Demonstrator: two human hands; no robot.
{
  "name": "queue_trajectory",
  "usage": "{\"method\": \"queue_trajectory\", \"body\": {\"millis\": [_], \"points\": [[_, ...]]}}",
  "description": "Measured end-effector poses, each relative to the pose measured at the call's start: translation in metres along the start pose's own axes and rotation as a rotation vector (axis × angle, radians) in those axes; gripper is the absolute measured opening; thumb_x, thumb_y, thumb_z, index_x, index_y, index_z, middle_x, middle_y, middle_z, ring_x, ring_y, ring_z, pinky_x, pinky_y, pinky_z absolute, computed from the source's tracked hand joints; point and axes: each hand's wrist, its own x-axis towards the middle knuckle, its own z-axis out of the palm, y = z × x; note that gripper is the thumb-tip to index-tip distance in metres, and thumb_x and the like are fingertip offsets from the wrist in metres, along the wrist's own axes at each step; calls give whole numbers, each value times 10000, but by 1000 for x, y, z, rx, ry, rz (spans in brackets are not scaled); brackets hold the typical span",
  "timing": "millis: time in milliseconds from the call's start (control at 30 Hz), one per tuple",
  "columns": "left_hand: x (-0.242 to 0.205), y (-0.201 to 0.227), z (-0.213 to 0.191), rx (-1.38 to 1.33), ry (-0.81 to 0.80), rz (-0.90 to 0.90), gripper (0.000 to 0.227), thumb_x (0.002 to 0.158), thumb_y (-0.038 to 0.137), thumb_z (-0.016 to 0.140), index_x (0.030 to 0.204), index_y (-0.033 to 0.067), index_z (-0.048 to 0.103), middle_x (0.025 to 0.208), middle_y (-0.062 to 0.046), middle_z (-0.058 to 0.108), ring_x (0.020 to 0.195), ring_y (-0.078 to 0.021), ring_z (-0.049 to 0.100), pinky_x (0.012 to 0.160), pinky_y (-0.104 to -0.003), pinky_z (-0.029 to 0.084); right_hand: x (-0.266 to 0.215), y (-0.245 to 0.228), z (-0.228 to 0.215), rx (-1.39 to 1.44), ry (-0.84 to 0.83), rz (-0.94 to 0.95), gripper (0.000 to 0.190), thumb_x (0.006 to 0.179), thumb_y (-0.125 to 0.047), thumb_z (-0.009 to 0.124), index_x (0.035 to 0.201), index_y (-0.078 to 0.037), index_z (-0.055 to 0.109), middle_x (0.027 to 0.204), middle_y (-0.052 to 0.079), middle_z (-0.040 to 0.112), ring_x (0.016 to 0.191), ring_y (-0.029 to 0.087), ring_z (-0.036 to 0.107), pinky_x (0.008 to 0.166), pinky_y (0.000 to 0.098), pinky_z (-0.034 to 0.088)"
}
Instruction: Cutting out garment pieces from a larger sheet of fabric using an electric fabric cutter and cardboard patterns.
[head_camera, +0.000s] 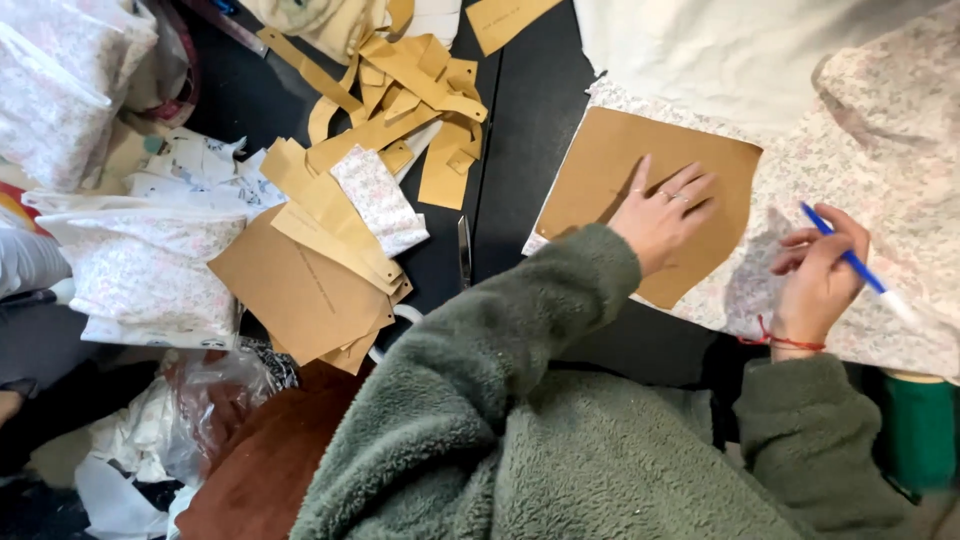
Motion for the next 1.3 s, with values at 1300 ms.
{"method": "queue_trajectory", "body": {"millis": [1300], "points": [[9, 41, 53, 87, -246, 14, 725, 962, 364, 513, 1605, 113, 292, 1695, -75, 185, 1568, -247, 218, 1209, -597, 282, -60, 11, -17, -858, -191, -528, 135, 1013, -62, 737, 1135, -6, 757, 1042, 150, 719, 965, 305, 684, 894, 379, 554]]}}
